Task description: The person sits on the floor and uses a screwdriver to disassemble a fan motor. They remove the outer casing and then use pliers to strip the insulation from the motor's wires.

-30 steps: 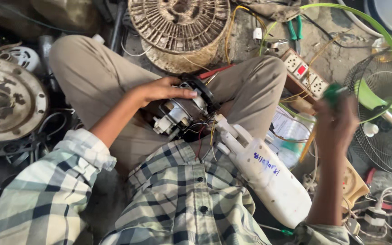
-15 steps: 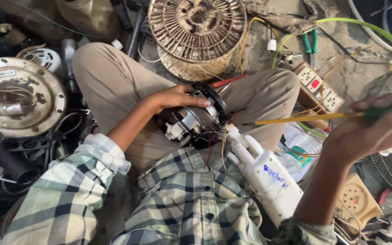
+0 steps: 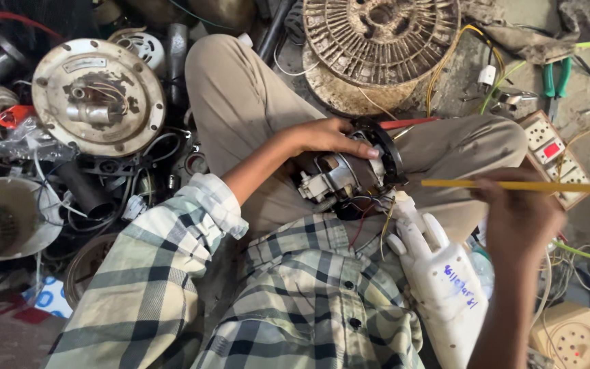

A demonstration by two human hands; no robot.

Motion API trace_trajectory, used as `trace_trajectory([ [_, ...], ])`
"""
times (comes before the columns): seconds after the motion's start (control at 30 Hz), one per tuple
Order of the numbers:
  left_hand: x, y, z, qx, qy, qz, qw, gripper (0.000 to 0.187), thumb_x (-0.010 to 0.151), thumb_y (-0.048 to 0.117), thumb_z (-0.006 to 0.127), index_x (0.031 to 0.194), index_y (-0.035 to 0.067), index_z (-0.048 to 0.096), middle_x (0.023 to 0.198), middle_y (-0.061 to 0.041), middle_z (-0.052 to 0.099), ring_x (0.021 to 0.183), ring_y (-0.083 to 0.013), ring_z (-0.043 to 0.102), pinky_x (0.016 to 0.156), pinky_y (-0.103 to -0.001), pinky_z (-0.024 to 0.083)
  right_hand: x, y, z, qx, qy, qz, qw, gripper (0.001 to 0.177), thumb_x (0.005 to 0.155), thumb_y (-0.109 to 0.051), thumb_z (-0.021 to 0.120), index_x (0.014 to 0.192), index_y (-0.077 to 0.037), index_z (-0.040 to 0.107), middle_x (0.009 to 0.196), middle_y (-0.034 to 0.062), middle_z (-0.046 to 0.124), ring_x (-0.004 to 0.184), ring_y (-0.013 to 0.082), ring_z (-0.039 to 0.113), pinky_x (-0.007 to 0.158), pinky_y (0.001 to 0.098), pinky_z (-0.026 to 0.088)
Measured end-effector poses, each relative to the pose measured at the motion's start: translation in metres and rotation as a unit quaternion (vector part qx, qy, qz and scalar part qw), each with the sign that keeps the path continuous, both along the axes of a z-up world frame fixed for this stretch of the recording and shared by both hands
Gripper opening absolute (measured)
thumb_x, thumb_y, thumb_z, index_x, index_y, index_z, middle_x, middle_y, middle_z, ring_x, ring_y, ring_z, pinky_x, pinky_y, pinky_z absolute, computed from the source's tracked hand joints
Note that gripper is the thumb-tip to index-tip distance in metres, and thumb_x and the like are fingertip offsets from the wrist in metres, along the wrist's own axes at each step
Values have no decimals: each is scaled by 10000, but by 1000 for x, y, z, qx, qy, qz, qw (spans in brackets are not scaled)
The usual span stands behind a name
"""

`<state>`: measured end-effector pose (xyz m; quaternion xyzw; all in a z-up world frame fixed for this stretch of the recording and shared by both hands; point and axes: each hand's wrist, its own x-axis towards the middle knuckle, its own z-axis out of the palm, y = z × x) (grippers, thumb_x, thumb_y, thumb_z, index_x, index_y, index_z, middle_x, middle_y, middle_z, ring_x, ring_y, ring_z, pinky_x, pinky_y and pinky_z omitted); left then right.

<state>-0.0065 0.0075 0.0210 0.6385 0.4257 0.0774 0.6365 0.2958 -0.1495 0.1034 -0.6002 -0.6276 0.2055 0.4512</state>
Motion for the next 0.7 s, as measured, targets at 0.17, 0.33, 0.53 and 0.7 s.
trace_trajectory([
  [0.17, -1, 0, -4, 4, -15, -4, 1000, 847, 597, 709, 806, 1153, 71, 779, 1110, -83, 792, 1024, -217, 742, 927, -316, 546, -17, -6, 35, 61, 150, -10, 987, 63, 1116, 110, 597, 1141, 86, 545, 1064, 177, 677, 1010, 228, 745, 921, 339, 633],
  [0.33, -5, -3, -12, 32, -8, -3, 999, 877, 621, 747, 780, 1173, 66, 762, 1124, -101, 785, 1054, -226, 734, 938, -326, 552, 2, -18, 28, 109, 245, -83, 960, 146, 1219, -46, 546, 1200, 82, 613, 1069, 182, 716, 940, 238, 758, 859, 323, 656],
  [0.53, -10, -7, -11, 23, -7, 10, 1000, 918, 610, 770, 761, 1214, 79, 748, 1137, -101, 775, 1058, -229, 725, 937, -330, 549, -9, -13, 27, 56, 249, 54, 965, 117, 1134, -19, 619, 1111, 76, 554, 925, 151, 662, 809, 225, 736, 769, 371, 668],
  [0.7, -9, -8, -6, 9, -13, 16, 1000, 914, 598, 765, 771, 1205, 83, 743, 1106, -92, 781, 1022, -227, 744, 916, -328, 567, -35, 3, 29, 20, 183, 61, 981, 123, 1163, 26, 613, 1122, 89, 516, 980, 162, 658, 874, 208, 725, 831, 378, 645],
])
